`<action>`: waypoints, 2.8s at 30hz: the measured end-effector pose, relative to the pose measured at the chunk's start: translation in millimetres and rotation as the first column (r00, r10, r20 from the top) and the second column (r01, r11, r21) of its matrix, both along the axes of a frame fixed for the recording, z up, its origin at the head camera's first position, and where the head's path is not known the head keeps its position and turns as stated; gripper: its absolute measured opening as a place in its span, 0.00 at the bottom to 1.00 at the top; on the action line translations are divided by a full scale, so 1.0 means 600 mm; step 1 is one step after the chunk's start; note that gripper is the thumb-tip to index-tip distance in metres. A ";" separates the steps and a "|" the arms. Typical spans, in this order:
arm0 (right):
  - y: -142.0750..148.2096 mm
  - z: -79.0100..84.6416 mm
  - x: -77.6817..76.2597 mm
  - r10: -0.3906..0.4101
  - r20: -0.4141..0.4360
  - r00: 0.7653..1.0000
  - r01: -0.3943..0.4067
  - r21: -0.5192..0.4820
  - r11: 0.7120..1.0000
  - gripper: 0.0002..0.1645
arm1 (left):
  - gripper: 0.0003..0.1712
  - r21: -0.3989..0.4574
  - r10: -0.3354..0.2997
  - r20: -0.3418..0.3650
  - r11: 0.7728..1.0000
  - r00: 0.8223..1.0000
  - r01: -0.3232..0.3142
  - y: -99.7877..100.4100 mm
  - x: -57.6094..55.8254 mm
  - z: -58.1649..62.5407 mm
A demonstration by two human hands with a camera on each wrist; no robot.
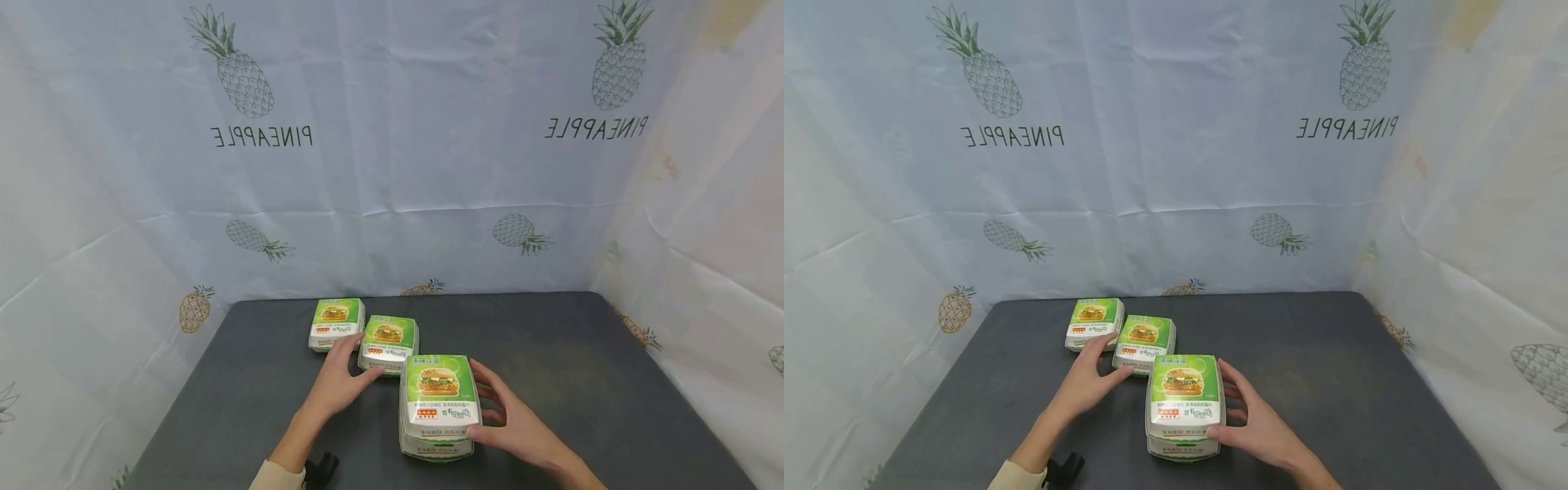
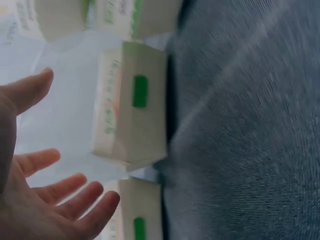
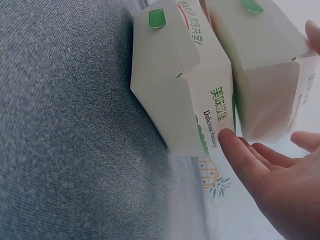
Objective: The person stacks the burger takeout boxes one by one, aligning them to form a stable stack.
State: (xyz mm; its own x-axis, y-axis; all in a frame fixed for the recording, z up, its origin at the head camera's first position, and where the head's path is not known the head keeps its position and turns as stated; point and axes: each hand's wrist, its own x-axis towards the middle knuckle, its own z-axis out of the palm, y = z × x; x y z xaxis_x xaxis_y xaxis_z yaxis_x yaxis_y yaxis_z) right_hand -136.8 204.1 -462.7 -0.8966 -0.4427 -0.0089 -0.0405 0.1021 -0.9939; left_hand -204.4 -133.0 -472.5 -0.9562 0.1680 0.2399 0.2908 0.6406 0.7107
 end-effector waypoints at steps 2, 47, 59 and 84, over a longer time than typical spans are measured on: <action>0.001 0.000 0.000 0.002 -0.005 1.000 -0.002 0.000 1.000 0.56 | 0.48 -0.004 0.000 0.036 1.000 0.999 0.000 -0.001 -0.010 -0.009; 0.007 -0.009 -0.003 -0.004 0.024 1.000 0.004 0.018 1.000 0.56 | 0.55 -0.023 -0.092 0.170 0.995 0.981 0.098 0.041 -0.065 -0.044; 0.007 -0.012 0.002 0.008 0.018 1.000 -0.008 0.000 1.000 0.55 | 0.55 -0.005 -0.044 0.139 0.999 0.989 0.045 0.047 -0.073 -0.054; 0.006 -0.004 0.004 -0.029 -0.011 1.000 0.030 0.038 0.999 0.53 | 0.56 0.094 0.009 0.053 0.995 0.999 -0.014 0.035 -0.066 0.051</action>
State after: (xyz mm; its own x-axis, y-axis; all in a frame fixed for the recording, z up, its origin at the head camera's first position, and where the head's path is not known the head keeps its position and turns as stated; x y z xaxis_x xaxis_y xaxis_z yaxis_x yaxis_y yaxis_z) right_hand -134.5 207.5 -465.3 -0.9095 -0.4155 -0.0162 -0.0471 0.1415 -0.9888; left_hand -244.0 -111.7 -441.8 -0.9695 0.1359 0.2039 0.2448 0.5730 0.7822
